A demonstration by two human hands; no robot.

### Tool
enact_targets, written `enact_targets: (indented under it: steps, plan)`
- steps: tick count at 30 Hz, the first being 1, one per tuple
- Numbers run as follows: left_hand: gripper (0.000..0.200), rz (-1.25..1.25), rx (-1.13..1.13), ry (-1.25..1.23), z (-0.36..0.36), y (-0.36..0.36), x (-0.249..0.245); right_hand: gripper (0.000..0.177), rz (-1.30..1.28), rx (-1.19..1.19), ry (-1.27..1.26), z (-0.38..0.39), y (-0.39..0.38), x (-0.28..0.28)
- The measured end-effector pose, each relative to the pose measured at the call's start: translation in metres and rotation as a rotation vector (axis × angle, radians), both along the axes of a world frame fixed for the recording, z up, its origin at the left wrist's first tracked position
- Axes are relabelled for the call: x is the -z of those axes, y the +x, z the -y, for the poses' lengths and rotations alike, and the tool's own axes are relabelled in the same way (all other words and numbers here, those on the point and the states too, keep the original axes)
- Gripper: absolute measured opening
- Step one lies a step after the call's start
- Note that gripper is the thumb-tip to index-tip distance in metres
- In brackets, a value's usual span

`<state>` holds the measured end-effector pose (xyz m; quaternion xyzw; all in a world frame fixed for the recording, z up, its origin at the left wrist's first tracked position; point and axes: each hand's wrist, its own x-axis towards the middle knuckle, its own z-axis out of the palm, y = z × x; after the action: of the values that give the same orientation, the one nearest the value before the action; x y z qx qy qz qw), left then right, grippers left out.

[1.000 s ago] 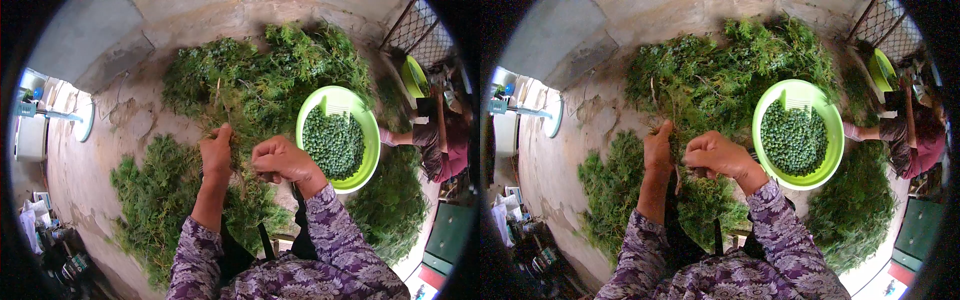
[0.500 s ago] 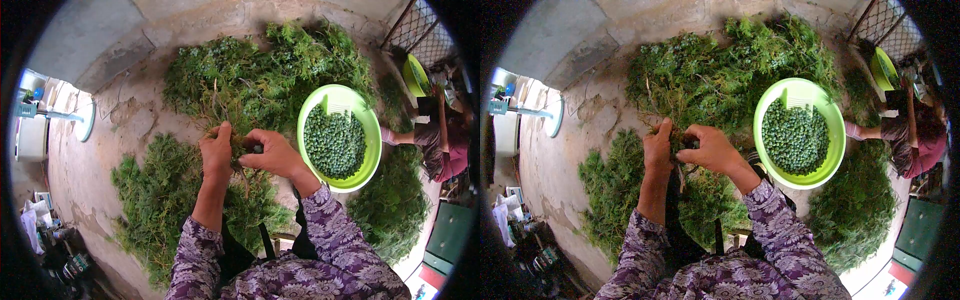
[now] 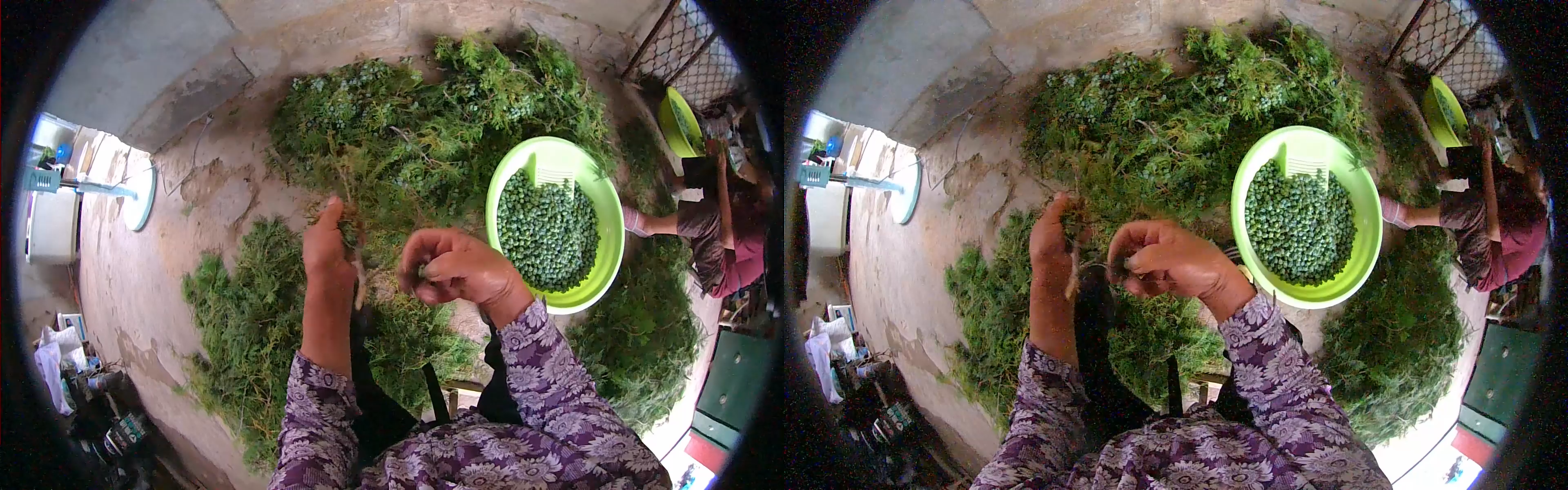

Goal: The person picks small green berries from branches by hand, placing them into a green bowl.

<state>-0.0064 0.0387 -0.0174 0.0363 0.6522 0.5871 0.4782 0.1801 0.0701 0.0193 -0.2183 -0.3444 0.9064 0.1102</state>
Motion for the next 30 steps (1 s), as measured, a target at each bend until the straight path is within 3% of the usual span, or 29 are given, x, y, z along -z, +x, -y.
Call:
enact_targets:
  steps: [2, 4, 6, 10, 12, 19, 22, 25, 28, 30]
  plan:
    - [0.024, 0.159, 0.000, 0.075, 0.003, -0.012, 0.010, 0.019, -0.063, 0.092, -0.001, -0.002, 0.006, -0.002]
    - [0.024, 0.202, -0.040, 0.153, 0.002, -0.016, 0.015, 0.022, -0.037, 0.036, 0.049, -0.004, 0.006, 0.003]
    - [0.025, 0.251, -0.117, 0.213, 0.002, -0.015, 0.015, 0.025, 0.159, -0.010, 0.098, 0.000, -0.002, 0.004]
    - [0.026, 0.335, -0.123, 0.182, -0.002, -0.014, 0.024, 0.022, 0.208, 0.053, 0.147, 0.012, -0.023, 0.026]
    - [0.027, 0.273, -0.065, 0.198, -0.002, -0.010, 0.021, 0.027, 0.292, 0.260, 0.712, 0.017, -0.033, 0.036]
    - [0.030, 0.305, -0.040, 0.130, 0.000, -0.002, 0.014, 0.028, 0.263, 0.316, 0.671, 0.021, -0.053, 0.049]
    - [0.030, 0.293, -0.010, 0.250, 0.004, -0.007, 0.024, 0.026, 0.253, 0.257, 0.624, 0.020, -0.055, 0.046]
    - [0.019, 0.313, -0.009, 0.211, 0.004, -0.008, 0.022, 0.025, 0.338, 0.182, 0.743, 0.017, -0.054, 0.037]
    - [0.024, 0.351, -0.116, 0.256, 0.002, -0.008, 0.021, 0.026, 0.318, 0.155, 0.719, 0.020, -0.058, 0.044]
    - [0.021, 0.422, -0.116, 0.286, 0.002, -0.009, 0.022, 0.027, 0.222, 0.259, 0.704, 0.021, -0.060, 0.049]
